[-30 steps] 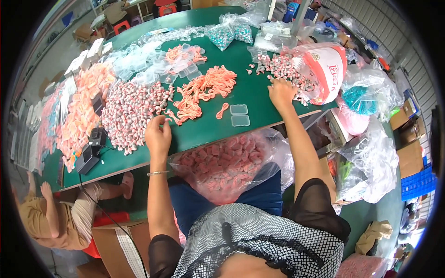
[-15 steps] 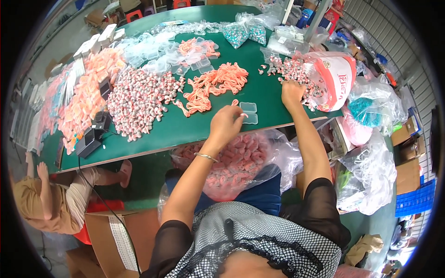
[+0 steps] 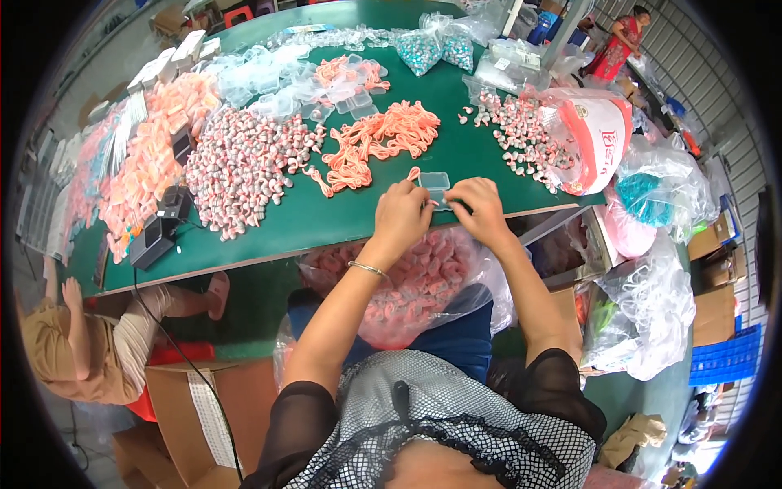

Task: Sorting small pink hair accessories and packing them into small clear plastic storage boxes.

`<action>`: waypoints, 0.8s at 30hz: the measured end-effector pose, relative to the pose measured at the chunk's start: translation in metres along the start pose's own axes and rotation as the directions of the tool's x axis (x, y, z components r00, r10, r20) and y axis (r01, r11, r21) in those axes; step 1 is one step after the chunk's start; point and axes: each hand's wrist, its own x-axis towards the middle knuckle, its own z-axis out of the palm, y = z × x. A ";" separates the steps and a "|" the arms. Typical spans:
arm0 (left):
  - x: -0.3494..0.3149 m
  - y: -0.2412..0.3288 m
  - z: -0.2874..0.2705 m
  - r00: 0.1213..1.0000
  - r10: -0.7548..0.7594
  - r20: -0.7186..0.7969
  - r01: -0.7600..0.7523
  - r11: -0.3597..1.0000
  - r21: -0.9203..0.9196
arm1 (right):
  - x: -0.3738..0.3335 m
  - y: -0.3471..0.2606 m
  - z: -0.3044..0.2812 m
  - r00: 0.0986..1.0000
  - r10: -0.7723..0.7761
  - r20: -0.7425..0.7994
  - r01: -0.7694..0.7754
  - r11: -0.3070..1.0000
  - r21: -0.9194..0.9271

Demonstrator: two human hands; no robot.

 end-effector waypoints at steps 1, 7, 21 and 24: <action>-0.001 0.000 0.001 1.000 -0.002 0.002 0.002 1.000 -0.002 | -0.001 -0.003 0.001 0.999 -0.022 0.045 0.021 1.000 0.021; -0.006 -0.003 0.002 0.997 0.070 -0.043 -0.070 0.997 -0.016 | 0.000 0.006 0.001 0.990 -0.004 0.141 -0.007 0.997 0.075; -0.010 0.002 0.000 0.989 0.145 -0.032 -0.142 0.985 0.096 | 0.074 0.013 0.045 0.926 0.056 0.372 -0.033 0.997 -0.068; -0.013 0.000 0.002 0.985 0.163 -0.050 -0.157 0.982 0.108 | 0.101 0.005 0.040 0.798 0.154 0.582 -0.095 0.987 -0.131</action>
